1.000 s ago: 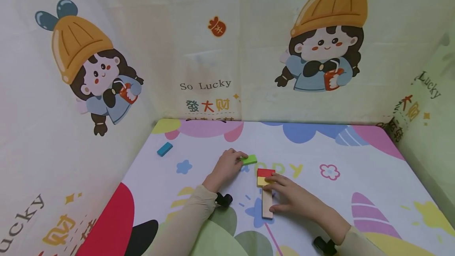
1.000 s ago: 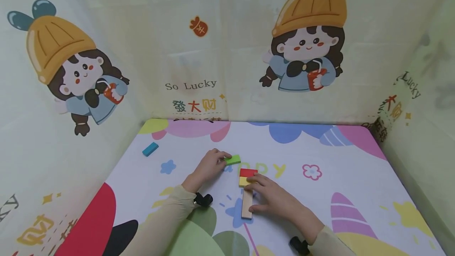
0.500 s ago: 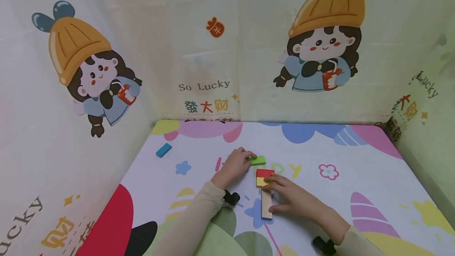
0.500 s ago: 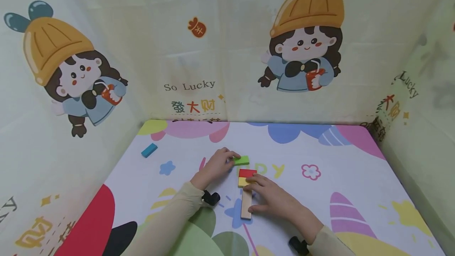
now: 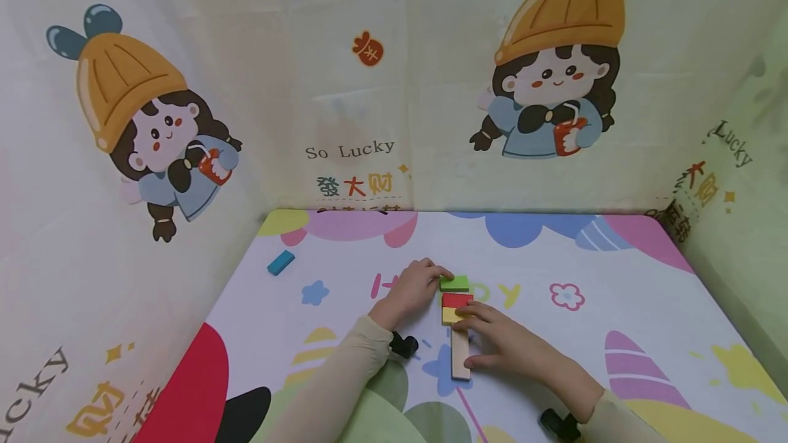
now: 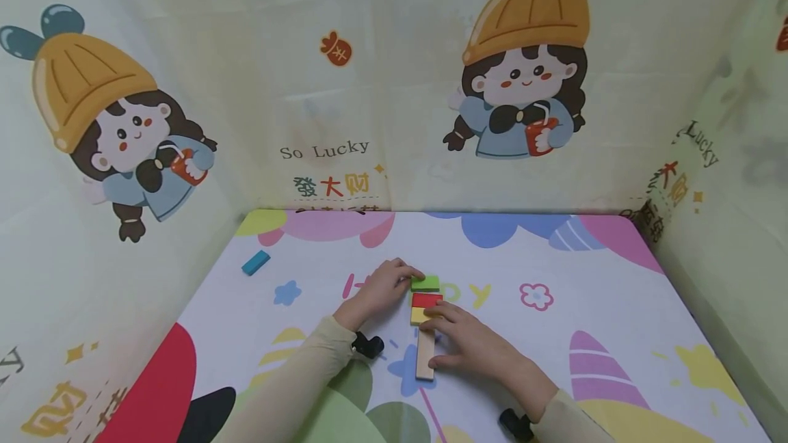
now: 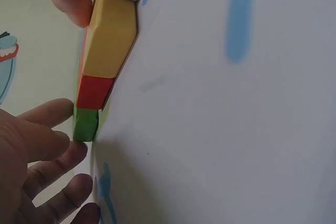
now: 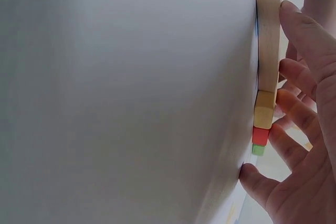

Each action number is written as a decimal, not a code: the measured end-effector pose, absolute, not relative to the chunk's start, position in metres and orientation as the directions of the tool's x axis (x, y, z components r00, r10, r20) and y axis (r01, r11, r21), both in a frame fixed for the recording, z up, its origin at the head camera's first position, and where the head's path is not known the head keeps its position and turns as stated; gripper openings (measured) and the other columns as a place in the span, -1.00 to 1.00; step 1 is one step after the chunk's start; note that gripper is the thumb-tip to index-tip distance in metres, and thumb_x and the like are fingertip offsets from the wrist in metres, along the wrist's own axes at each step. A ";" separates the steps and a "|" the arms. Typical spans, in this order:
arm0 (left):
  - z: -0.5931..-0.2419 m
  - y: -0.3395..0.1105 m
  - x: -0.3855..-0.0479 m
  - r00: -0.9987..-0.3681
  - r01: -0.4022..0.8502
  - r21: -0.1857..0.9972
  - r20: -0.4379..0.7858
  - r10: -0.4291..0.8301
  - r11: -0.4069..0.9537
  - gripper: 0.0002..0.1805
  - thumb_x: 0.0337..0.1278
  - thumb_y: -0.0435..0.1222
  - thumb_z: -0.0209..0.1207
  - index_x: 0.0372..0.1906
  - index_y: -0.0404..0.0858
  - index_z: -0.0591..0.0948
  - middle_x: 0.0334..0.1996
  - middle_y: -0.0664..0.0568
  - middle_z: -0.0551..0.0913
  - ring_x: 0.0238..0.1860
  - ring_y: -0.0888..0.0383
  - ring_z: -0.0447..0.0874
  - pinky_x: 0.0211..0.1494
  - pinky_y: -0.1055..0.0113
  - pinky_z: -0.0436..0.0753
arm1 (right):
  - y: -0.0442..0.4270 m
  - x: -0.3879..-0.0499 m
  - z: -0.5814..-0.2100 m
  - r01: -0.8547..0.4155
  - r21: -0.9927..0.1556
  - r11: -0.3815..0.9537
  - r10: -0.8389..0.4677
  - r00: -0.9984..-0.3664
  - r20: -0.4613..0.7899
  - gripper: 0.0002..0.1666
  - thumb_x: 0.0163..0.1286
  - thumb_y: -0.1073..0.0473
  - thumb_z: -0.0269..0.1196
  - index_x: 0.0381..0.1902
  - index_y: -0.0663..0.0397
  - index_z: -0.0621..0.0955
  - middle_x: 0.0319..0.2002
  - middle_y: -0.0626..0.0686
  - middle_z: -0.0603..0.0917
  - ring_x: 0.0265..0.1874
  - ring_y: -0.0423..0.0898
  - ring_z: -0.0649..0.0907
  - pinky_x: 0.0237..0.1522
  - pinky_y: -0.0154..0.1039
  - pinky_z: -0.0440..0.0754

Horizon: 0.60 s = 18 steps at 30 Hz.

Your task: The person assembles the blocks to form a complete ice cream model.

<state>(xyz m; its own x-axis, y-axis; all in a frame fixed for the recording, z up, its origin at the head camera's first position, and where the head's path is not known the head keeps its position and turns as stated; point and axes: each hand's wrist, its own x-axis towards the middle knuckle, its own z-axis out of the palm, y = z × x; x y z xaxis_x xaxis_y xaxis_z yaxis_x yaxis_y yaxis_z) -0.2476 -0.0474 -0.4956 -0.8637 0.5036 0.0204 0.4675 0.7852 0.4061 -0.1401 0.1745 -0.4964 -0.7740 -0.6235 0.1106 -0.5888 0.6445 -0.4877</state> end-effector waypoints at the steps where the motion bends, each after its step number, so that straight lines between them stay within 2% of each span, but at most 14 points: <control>1: -0.496 -0.047 -0.247 -0.862 0.469 0.409 0.021 0.506 0.783 -0.66 0.51 -0.29 0.10 0.13 0.14 0.74 0.03 0.06 0.64 0.01 0.10 0.55 0.09 0.22 0.60 | 0.174 -0.140 -0.496 -0.590 -0.487 0.644 -0.624 -0.773 0.111 -0.35 0.25 -0.25 0.46 0.25 -0.22 0.63 0.37 -0.01 0.52 0.39 0.10 0.48 0.31 0.13 0.54; 9: -0.499 -0.046 -0.241 -0.866 0.454 0.407 -0.006 0.500 0.792 -0.66 0.54 -0.23 0.09 0.19 0.18 0.71 0.09 0.08 0.62 0.07 0.11 0.49 0.15 0.21 0.60 | 0.173 -0.140 -0.497 -0.599 -0.481 0.640 -0.628 -0.769 0.121 -0.35 0.25 -0.22 0.48 0.25 -0.19 0.63 0.37 0.00 0.52 0.38 0.08 0.49 0.30 0.11 0.55; 18: -0.500 -0.046 -0.238 -0.848 0.503 0.377 0.039 0.529 0.778 -0.67 0.55 -0.25 0.07 0.18 0.13 0.71 0.06 0.09 0.62 0.04 0.12 0.50 0.14 0.24 0.58 | 0.174 -0.140 -0.495 -0.596 -0.483 0.641 -0.627 -0.770 0.119 -0.34 0.25 -0.22 0.48 0.26 -0.20 0.63 0.37 0.00 0.52 0.36 0.07 0.50 0.29 0.11 0.57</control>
<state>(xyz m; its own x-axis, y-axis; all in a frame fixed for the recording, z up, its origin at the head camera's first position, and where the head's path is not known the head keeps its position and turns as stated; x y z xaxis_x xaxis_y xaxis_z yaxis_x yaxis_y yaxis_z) -0.2383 -0.0463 -0.5004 -0.8478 0.5289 0.0393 0.5027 0.7778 0.3772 -0.1402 0.1737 -0.4951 -0.7701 -0.6268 0.1186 -0.5962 0.6412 -0.4831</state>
